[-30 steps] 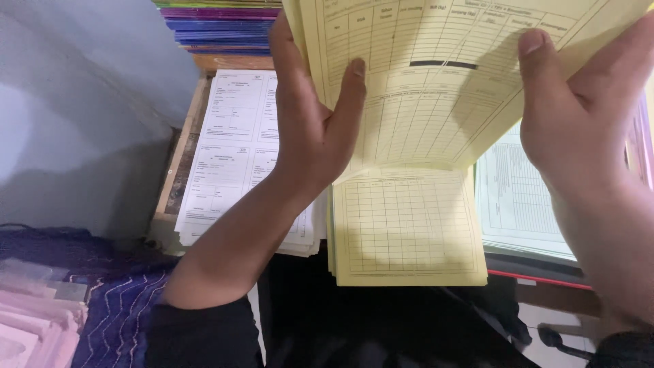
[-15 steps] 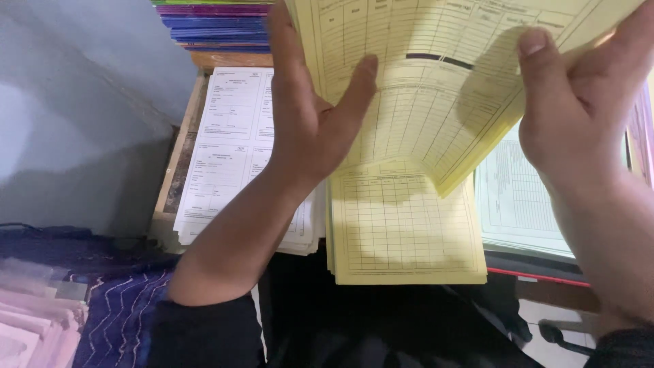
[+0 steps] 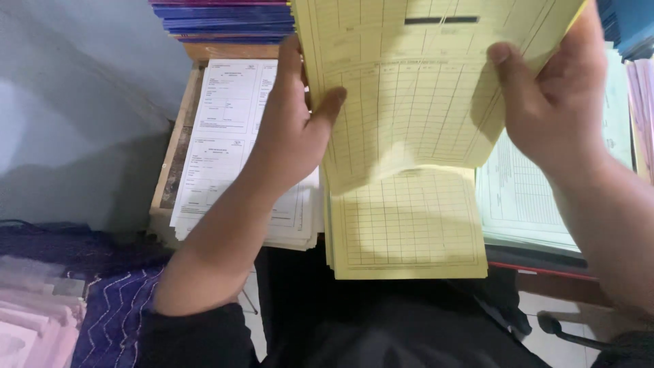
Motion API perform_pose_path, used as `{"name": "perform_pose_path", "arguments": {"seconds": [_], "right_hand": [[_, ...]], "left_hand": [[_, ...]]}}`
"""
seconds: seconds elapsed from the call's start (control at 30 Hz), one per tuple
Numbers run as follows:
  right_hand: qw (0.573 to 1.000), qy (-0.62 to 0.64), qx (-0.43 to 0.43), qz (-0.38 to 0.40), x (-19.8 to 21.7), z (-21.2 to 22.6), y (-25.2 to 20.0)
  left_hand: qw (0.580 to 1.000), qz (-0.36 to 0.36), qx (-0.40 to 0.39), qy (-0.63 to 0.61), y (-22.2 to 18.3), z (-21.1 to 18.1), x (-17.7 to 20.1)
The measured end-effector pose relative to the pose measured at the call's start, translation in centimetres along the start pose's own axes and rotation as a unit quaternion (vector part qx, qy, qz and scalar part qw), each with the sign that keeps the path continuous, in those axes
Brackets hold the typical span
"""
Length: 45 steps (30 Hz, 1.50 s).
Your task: Sorting and organizing printed forms into different stacks on a desk
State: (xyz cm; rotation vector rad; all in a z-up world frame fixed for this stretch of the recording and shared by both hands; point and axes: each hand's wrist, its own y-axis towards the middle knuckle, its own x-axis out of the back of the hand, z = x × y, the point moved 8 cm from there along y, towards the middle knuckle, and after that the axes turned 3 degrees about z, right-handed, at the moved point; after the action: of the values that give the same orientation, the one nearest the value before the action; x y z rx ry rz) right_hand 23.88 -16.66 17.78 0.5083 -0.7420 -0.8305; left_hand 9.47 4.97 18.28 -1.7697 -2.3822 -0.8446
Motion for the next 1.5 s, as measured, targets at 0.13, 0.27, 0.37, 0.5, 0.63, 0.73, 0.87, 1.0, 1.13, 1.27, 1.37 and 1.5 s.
{"name": "perform_pose_path", "arguments": {"seconds": [0.13,0.27,0.37,0.5,0.63,0.73,0.87,1.0,1.13,1.27,1.37,1.5], "right_hand": [[0.997,0.043,-0.061,0.016,0.5,1.4,1.3],[0.938,-0.045,-0.309,0.15,-2.3,0.6,1.4],[0.819,-0.079,-0.518,0.234,-4.0,-1.0,-1.5],[0.748,-0.094,-0.574,0.318,-4.9,-2.8,-4.6],[0.719,-0.087,-0.604,0.332,-4.7,-3.4,-5.7],[0.691,-0.095,-0.623,0.354,-4.7,-3.3,-5.9],[0.679,-0.086,-0.644,0.342,-4.5,-3.4,-5.7],[0.67,-0.094,-0.661,0.325,-4.5,-3.0,-5.0],[0.66,-0.122,-0.659,0.34,-4.5,-3.5,-5.0],[0.662,-0.128,-0.658,0.337,-4.5,-3.9,-5.1],[0.665,-0.16,-0.638,0.352,-4.3,-4.1,-5.4],[0.693,-0.252,-0.56,0.377,-3.1,-5.5,-6.3]], "left_hand": [[0.999,-0.005,0.026,-0.022,0.0,-1.2,1.3],[0.957,0.09,0.277,-0.007,-1.3,0.2,-0.2],[0.916,0.13,0.379,0.011,-4.1,4.3,-1.7],[0.917,0.141,0.372,-0.009,-6.2,5.6,-3.1],[0.909,0.135,0.393,0.005,-7.6,5.6,-3.5],[0.93,0.099,0.351,-0.032,-8.1,5.4,-3.8],[0.935,0.076,0.344,-0.032,-8.8,6.0,-4.0],[0.941,0.065,0.331,-0.01,-8.7,5.7,-3.8],[0.927,0.048,0.371,-0.015,-9.1,6.3,-3.7],[0.938,0.019,0.345,0.029,-9.7,7.2,-3.1],[0.953,-0.037,0.274,0.126,-9.8,6.6,-1.7],[0.952,-0.119,0.123,0.255,-10.0,4.5,-0.2]]}}
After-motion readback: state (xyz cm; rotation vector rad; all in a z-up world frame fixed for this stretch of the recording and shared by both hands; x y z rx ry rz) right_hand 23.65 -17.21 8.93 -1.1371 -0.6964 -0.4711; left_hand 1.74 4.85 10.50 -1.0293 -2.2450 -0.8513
